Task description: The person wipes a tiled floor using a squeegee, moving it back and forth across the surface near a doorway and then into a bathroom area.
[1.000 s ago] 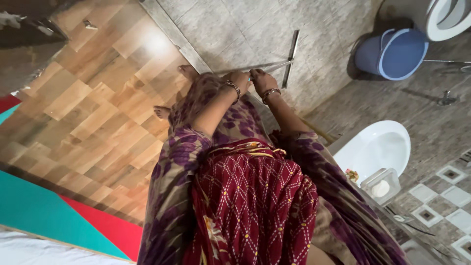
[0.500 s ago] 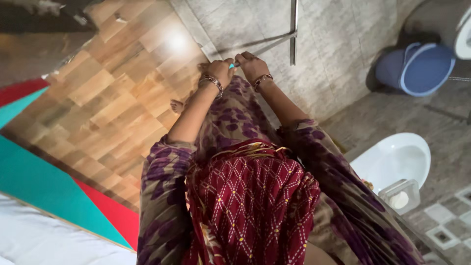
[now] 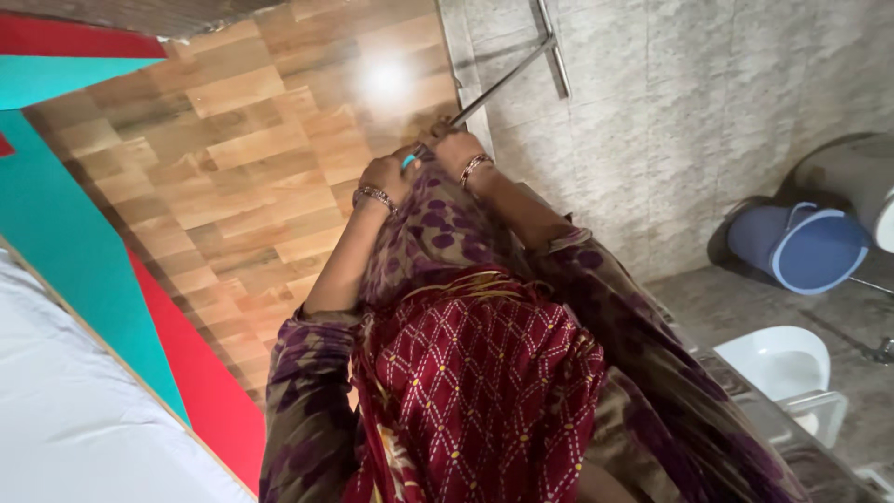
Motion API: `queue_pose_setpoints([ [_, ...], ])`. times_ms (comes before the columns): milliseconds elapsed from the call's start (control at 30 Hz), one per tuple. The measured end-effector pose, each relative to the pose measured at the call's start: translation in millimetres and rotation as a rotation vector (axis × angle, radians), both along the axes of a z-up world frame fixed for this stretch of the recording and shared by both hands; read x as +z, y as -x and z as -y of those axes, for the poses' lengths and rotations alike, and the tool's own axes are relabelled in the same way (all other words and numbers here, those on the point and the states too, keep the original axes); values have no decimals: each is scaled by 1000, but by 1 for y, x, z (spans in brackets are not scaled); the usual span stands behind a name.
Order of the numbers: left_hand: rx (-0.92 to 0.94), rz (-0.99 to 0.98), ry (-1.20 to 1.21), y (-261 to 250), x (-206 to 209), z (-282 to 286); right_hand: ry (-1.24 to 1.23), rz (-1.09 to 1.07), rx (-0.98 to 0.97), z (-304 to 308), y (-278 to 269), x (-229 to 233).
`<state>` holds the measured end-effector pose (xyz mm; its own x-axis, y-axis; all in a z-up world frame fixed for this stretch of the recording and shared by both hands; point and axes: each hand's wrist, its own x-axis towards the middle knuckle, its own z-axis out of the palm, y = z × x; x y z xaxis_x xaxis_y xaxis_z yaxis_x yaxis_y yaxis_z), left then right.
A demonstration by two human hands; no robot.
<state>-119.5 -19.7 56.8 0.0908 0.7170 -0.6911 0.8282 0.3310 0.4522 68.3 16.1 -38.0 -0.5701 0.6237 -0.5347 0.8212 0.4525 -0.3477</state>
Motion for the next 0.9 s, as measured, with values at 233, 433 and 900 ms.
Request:
queue_pose_setpoints([
  [233,64,126,-240,68,-43,76,-134,-157,49,60,58,-10],
  [433,55,19,-137,109,-9,112,-73,-177,123,74,99,27],
  [900,-147,72,-31,-20,9,35,-62,-2,96,24,-24,45],
])
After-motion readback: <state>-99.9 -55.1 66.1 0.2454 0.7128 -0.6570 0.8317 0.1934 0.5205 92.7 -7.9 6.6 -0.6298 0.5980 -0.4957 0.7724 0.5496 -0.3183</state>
